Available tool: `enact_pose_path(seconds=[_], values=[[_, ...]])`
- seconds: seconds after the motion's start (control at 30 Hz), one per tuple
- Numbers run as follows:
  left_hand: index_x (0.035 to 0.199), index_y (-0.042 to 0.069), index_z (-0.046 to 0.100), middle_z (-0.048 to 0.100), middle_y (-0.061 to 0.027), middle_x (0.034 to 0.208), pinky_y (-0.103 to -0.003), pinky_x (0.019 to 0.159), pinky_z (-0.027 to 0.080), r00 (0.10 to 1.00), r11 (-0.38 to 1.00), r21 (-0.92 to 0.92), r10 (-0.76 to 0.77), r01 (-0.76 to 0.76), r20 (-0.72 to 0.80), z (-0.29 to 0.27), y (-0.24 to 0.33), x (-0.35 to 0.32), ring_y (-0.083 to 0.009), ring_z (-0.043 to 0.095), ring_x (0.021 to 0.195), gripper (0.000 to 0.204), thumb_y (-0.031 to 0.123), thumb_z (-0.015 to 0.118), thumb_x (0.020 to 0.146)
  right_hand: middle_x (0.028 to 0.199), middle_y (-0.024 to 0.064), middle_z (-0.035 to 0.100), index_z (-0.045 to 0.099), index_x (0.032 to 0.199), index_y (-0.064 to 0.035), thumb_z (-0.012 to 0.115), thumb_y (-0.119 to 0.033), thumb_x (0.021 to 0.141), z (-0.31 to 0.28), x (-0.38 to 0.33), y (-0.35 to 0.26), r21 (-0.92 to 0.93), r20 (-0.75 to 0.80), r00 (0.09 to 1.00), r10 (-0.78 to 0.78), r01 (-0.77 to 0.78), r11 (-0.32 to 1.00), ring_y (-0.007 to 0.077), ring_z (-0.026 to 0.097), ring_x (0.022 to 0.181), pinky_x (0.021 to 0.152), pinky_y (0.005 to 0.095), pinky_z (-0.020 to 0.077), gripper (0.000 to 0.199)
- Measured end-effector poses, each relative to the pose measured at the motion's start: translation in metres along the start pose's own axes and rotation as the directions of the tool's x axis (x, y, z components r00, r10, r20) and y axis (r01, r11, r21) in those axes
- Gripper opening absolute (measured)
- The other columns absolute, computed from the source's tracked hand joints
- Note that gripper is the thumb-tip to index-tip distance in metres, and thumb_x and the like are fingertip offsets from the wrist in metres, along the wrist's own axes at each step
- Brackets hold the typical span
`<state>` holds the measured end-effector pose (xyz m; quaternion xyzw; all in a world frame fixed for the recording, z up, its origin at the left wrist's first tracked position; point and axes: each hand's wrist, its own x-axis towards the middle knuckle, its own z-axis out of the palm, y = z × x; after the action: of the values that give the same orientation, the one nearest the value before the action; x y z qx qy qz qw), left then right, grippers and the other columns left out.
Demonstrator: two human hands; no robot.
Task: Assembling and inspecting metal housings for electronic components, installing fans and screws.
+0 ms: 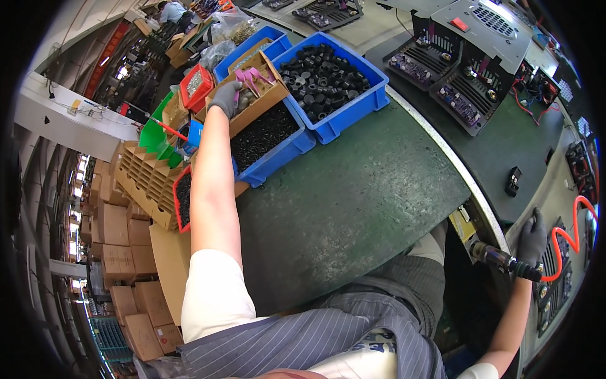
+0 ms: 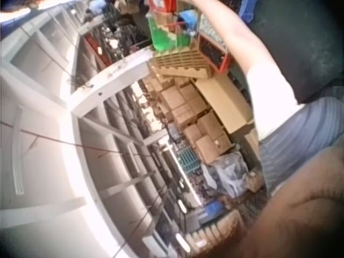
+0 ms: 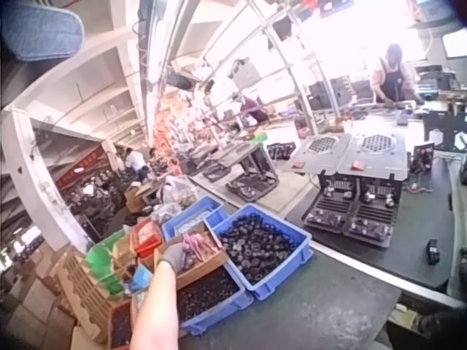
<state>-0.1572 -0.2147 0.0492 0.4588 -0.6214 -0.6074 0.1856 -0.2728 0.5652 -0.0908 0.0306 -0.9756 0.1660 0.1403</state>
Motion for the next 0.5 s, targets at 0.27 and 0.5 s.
enact_pose_path(seconds=[0.27, 0.5], values=[[0.087, 0.005, 0.064, 0.062, -0.0062, 0.072, -0.028, 0.045, 0.042, 0.996, 0.956, 0.291, 0.066, -0.044, -0.067, 0.013, 0.000, -0.003, -0.0136, 0.051, 0.053, 0.030, 0.033, 0.071, 0.076, 0.111, 0.0197, 0.061, 0.055, 0.123, -0.0088, 0.047, -0.016, 0.090, -0.006, -0.001, -0.007, 0.001, 0.085, 0.995, 0.056, -0.056, 0.998, 0.0351, 0.060, 0.100, 0.083, 0.0390, 0.0471, 0.035], [0.089, -0.004, 0.067, 0.068, -0.0153, 0.082, -0.035, 0.066, 0.048, 0.951, 0.637, 0.767, 0.280, -0.079, -0.134, 0.028, 0.007, -0.003, -0.0228, 0.063, 0.071, 0.044, 0.034, 0.078, 0.068, 0.113, 0.0203, 0.061, 0.054, 0.123, -0.0054, 0.047, -0.015, 0.090, -0.005, 0.000, -0.008, 0.011, 0.040, 0.999, 0.016, -0.016, 1.000, 0.0344, 0.059, 0.104, 0.086, 0.0377, 0.0465, 0.035]])
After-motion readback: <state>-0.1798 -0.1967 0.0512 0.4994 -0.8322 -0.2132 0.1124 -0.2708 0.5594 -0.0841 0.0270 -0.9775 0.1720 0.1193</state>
